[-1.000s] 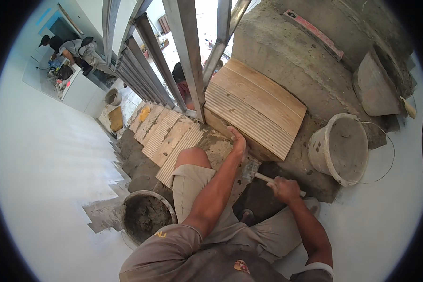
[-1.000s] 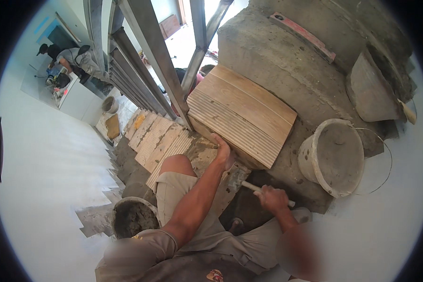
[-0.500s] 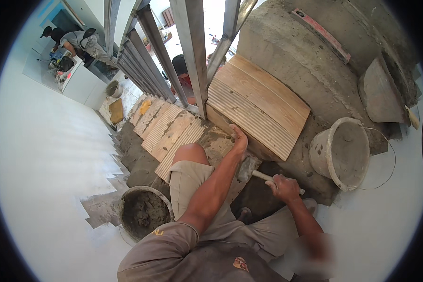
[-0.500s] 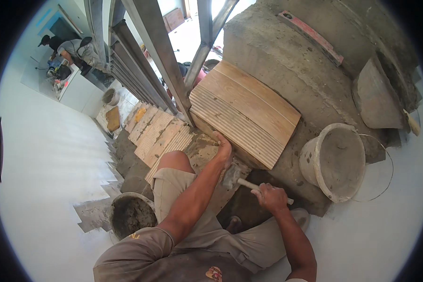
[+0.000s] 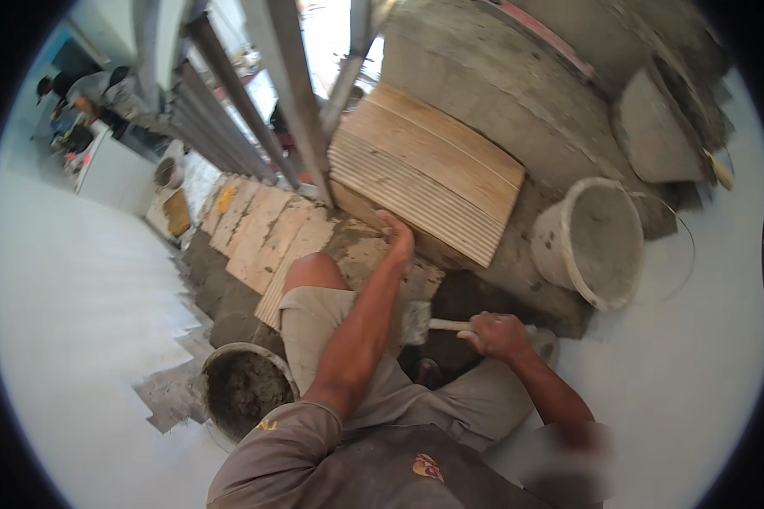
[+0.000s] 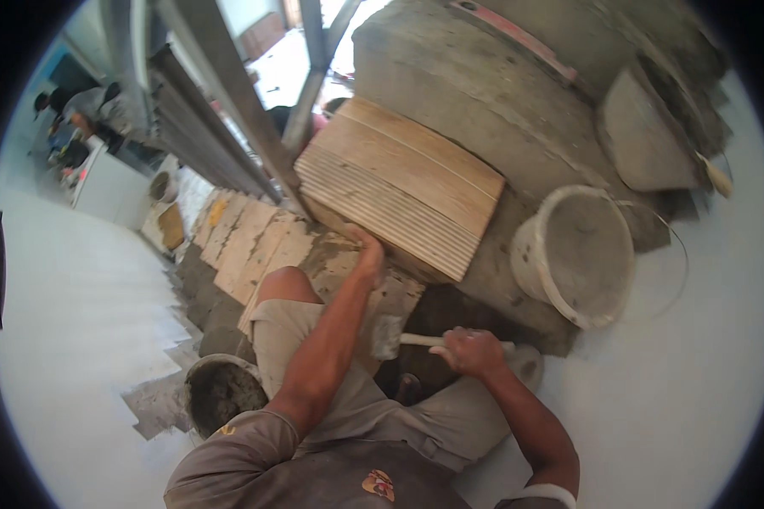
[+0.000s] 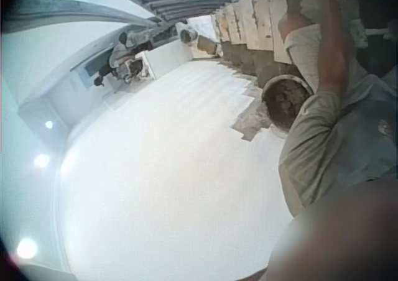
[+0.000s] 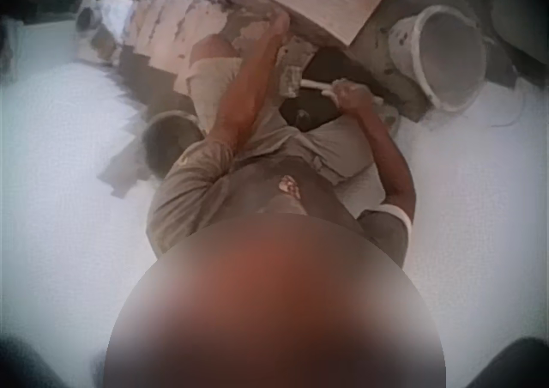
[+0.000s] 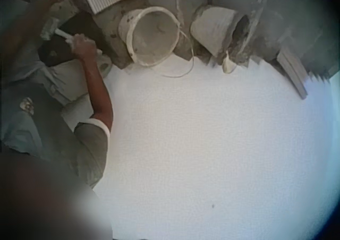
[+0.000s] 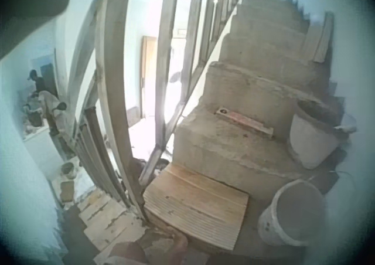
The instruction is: Installing wood-look tiles onto concrete stairs using mortar and a rubber mallet.
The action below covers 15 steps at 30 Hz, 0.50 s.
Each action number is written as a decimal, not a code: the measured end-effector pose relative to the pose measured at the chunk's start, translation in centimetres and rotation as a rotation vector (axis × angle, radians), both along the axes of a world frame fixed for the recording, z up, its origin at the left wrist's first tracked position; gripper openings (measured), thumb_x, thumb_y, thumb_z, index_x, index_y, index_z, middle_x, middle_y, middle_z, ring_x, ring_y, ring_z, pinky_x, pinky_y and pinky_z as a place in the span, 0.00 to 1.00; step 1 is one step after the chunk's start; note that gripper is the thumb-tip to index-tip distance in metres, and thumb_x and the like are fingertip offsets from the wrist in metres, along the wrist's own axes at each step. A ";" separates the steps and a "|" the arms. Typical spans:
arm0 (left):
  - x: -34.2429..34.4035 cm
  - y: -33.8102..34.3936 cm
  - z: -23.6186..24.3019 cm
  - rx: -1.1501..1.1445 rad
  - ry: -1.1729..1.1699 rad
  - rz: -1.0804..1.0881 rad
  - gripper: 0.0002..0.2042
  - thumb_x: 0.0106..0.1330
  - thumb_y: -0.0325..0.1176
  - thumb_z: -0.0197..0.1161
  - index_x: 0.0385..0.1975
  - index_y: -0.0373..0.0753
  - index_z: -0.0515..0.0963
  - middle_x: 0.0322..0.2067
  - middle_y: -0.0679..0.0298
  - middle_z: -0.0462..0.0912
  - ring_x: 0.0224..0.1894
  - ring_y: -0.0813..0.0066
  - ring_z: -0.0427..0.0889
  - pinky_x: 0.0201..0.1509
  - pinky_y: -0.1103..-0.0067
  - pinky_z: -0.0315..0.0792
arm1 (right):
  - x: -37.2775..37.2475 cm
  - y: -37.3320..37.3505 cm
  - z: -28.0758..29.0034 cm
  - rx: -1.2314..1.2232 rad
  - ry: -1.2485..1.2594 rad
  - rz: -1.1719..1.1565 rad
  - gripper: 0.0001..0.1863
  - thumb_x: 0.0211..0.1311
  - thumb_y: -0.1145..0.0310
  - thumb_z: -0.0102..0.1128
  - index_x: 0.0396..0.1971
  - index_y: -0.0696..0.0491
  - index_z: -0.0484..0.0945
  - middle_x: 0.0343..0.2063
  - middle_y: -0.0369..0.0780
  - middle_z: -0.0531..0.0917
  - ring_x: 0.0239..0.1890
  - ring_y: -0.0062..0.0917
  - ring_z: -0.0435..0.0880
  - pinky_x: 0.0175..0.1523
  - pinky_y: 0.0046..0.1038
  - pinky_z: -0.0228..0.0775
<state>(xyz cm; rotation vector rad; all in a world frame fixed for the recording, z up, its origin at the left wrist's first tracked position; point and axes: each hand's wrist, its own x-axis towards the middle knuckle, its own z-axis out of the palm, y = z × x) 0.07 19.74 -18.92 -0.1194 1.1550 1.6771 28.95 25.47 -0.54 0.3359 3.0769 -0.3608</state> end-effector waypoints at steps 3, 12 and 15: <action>0.1 0.3 0.0 -0.009 -0.024 -0.043 0.64 0.47 0.89 0.10 0.79 0.44 0.28 0.81 0.55 0.30 0.82 0.53 0.30 0.81 0.53 0.27 | 0.3 1.3 0.0 0.024 -0.003 0.234 0.24 0.63 0.41 0.63 0.25 0.48 0.75 0.20 0.40 0.79 0.23 0.39 0.85 0.24 0.39 0.75; -0.1 -0.4 1.0 0.009 -0.050 -0.053 0.65 0.46 0.89 0.08 0.79 0.43 0.27 0.80 0.54 0.26 0.81 0.50 0.26 0.79 0.49 0.23 | 0.6 0.1 0.4 0.032 -0.032 0.084 0.25 0.62 0.39 0.63 0.24 0.47 0.76 0.21 0.40 0.81 0.22 0.37 0.85 0.24 0.38 0.75; 0.8 0.3 3.9 0.075 -0.049 -0.045 0.65 0.47 0.89 0.09 0.79 0.42 0.27 0.80 0.55 0.26 0.81 0.51 0.26 0.80 0.51 0.23 | 1.9 0.6 0.6 0.048 -0.020 0.251 0.24 0.63 0.40 0.63 0.25 0.48 0.76 0.22 0.41 0.82 0.22 0.38 0.85 0.26 0.39 0.77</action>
